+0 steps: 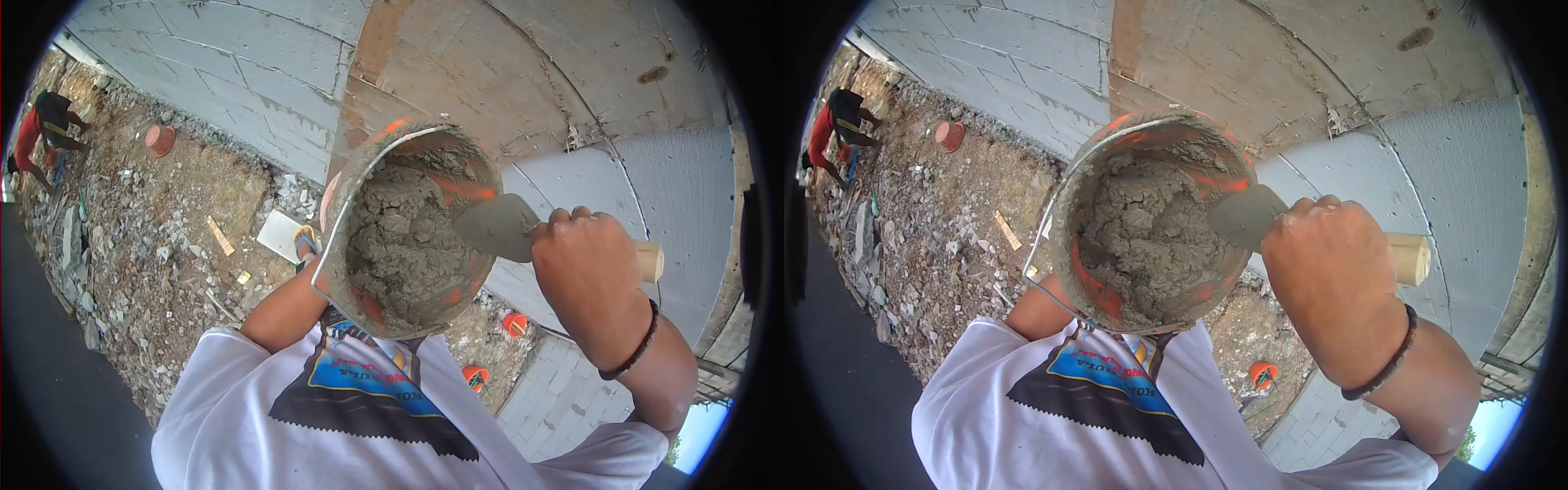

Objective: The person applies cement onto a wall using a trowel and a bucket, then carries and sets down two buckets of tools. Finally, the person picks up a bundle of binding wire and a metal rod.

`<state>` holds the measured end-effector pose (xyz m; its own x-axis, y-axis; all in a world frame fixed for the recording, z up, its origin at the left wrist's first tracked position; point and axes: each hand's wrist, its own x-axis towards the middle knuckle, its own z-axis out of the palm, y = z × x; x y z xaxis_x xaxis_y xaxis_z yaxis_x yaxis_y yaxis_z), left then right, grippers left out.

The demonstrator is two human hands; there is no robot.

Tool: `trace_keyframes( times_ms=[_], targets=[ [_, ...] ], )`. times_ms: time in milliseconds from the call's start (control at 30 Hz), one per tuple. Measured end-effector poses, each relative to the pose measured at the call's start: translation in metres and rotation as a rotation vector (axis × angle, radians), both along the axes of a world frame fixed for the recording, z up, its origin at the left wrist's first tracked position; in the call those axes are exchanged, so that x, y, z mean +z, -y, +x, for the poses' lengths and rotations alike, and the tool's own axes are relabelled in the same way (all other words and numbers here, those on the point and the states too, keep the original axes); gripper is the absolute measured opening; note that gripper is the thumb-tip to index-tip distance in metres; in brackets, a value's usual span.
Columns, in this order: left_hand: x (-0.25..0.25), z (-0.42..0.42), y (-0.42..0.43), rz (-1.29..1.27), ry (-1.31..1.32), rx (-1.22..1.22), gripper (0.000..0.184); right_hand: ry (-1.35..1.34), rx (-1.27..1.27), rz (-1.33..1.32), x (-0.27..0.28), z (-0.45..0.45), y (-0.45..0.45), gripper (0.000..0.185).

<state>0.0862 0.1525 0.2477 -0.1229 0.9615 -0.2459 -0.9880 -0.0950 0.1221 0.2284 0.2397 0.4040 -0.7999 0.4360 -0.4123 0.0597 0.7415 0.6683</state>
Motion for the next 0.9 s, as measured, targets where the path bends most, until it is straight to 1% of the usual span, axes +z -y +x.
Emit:
trace_keyframes(
  times_ms=[67, 100, 167, 200, 267, 300, 333, 400, 433, 467, 567, 667, 700, 733, 800, 900],
  targets=[
    [-0.001, -0.001, -0.004, -0.023, -0.003, -0.004, 0.067, 0.249, -0.048, -0.440, -0.027, -0.005, -0.016, 0.010],
    [-0.002, -0.002, -0.004, -0.034, -0.004, -0.004, 0.067, 0.255, -0.048, -0.451, -0.036, 0.000, -0.017, 0.010],
    [-0.004, -0.006, -0.003, -0.047, -0.013, 0.026, 0.067, 0.138, -0.006, -0.581, -0.044, 0.005, -0.023, 0.016],
    [-0.004, -0.006, 0.000, -0.055, -0.022, 0.046, 0.067, 0.142, 0.015, -0.588, -0.040, 0.008, -0.021, 0.016],
    [-0.005, -0.011, 0.002, -0.061, -0.038, 0.086, 0.067, -0.083, -0.137, -0.660, -0.027, 0.013, -0.016, 0.018],
    [-0.005, -0.010, 0.003, -0.059, -0.049, 0.093, 0.067, -0.079, -0.180, -0.668, -0.029, 0.010, -0.013, 0.019],
    [-0.004, -0.009, 0.002, -0.050, -0.067, 0.091, 0.067, -0.091, -0.178, -0.660, -0.037, 0.009, -0.011, 0.019],
    [-0.001, -0.009, -0.002, -0.029, -0.113, 0.081, 0.067, -0.138, -0.202, -0.728, -0.060, 0.010, -0.008, 0.021],
    [0.000, -0.011, -0.002, -0.023, -0.136, 0.086, 0.067, -0.187, -0.157, -0.797, -0.057, 0.014, -0.012, 0.023],
    [0.001, -0.013, -0.004, -0.017, -0.159, 0.101, 0.067, -0.198, -0.137, -0.794, -0.053, 0.016, -0.011, 0.023],
    [0.003, -0.015, -0.002, -0.001, -0.213, 0.155, 0.068, -0.340, -0.196, -0.849, -0.044, 0.026, -0.006, 0.025],
    [0.005, -0.016, 0.000, 0.010, -0.267, 0.179, 0.068, -0.305, -0.210, -0.867, -0.044, 0.017, 0.000, 0.023],
    [0.008, -0.015, -0.011, 0.015, -0.291, 0.182, 0.068, -0.320, -0.200, -0.866, -0.043, 0.018, -0.002, 0.023],
    [0.007, -0.014, 0.001, 0.017, -0.311, 0.184, 0.068, -0.349, -0.198, -0.877, -0.042, 0.020, -0.002, 0.023],
    [0.009, -0.015, -0.001, 0.025, -0.345, 0.187, 0.068, -0.385, -0.191, -0.884, -0.039, 0.022, -0.004, 0.022],
    [0.009, -0.014, 0.001, 0.040, -0.378, 0.198, 0.068, -0.424, -0.237, -0.939, -0.033, 0.026, -0.009, 0.022]
  ],
)
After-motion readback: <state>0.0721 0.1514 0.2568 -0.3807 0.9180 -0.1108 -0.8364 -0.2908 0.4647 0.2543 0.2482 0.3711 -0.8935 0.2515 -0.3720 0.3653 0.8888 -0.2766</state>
